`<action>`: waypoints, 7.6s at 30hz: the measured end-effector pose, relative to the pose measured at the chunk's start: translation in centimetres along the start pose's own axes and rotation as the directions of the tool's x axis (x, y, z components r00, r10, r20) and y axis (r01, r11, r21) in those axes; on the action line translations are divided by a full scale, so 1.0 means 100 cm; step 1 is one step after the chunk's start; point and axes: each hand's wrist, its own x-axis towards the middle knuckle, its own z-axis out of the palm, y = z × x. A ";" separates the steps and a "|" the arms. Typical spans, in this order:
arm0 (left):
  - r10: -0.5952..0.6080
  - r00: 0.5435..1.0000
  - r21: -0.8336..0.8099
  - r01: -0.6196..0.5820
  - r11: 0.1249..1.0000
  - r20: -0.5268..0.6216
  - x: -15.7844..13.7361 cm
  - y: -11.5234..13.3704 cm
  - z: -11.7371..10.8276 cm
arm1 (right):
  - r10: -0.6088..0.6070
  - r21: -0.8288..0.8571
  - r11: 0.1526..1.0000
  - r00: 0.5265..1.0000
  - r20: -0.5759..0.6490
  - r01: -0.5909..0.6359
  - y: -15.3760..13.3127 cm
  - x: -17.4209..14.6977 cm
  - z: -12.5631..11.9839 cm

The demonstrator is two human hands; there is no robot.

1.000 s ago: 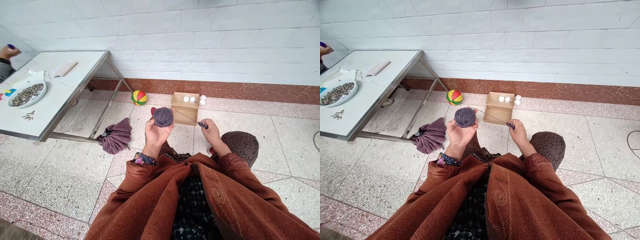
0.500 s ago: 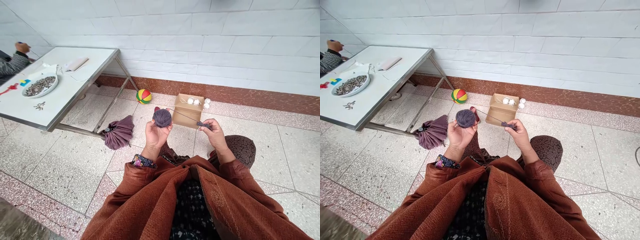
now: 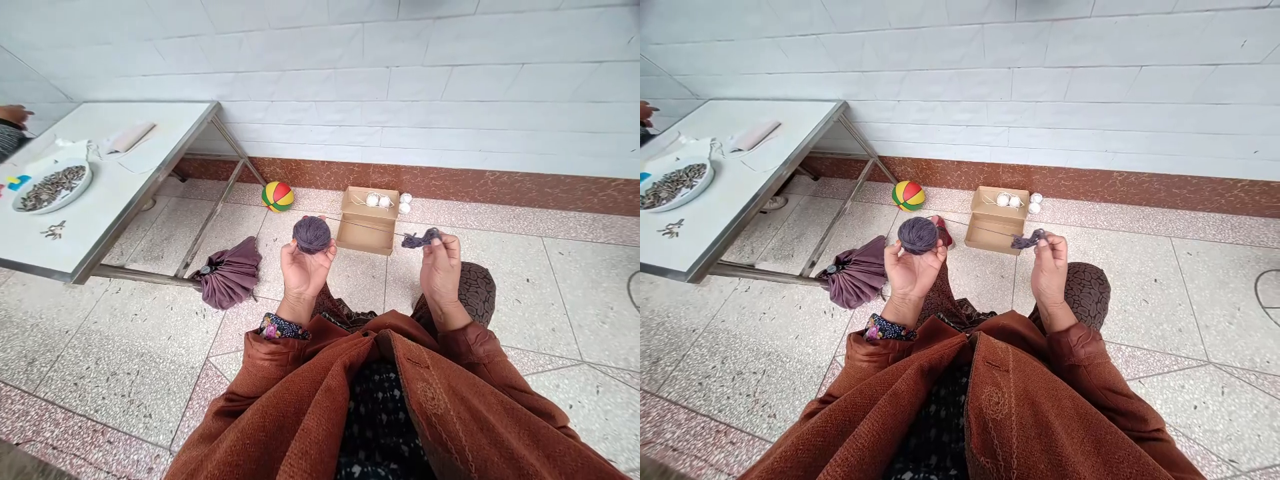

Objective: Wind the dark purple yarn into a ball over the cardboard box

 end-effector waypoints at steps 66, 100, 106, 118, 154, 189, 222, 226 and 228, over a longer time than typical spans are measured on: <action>-0.381 0.845 0.351 0.252 0.902 0.374 -0.008 -0.019 0.002 | 0.071 -0.555 0.773 0.827 0.558 0.307 -0.005 -0.006 0.049; -0.134 0.988 0.186 0.117 0.975 0.082 -0.011 -0.010 0.023 | 0.325 -0.373 0.926 0.640 0.696 -0.064 0.004 -0.043 0.059; -0.151 0.985 0.181 0.134 0.974 0.085 -0.010 -0.005 0.018 | 0.172 -0.452 0.882 0.799 0.577 0.136 -0.002 -0.040 0.053; -0.261 0.952 0.234 0.220 0.947 0.160 -0.020 -0.006 0.010 | -0.147 -0.607 0.591 0.810 0.567 0.532 -0.031 -0.034 0.046; -0.441 0.878 0.324 0.368 0.871 0.188 -0.037 -0.026 -0.003 | -0.268 -0.583 0.510 0.761 0.591 0.632 -0.048 -0.039 0.044; -0.389 0.921 0.637 0.281 0.718 0.033 -0.051 -0.043 0.002 | -0.068 -0.619 0.375 0.686 0.724 0.690 -0.053 -0.063 0.025; -0.508 0.844 0.213 0.536 0.817 -0.172 -0.005 -0.081 -0.065 | 0.151 0.166 0.977 0.984 -0.092 -0.134 0.017 0.005 -0.021; -0.508 0.750 0.104 0.597 0.795 -0.423 0.064 -0.124 -0.065 | 0.135 0.262 0.959 0.988 -0.076 -0.111 0.015 0.027 -0.023; -0.520 0.739 0.109 0.614 0.782 -0.430 0.095 -0.143 -0.064 | 0.140 0.240 0.962 0.990 -0.030 -0.129 0.017 0.032 -0.021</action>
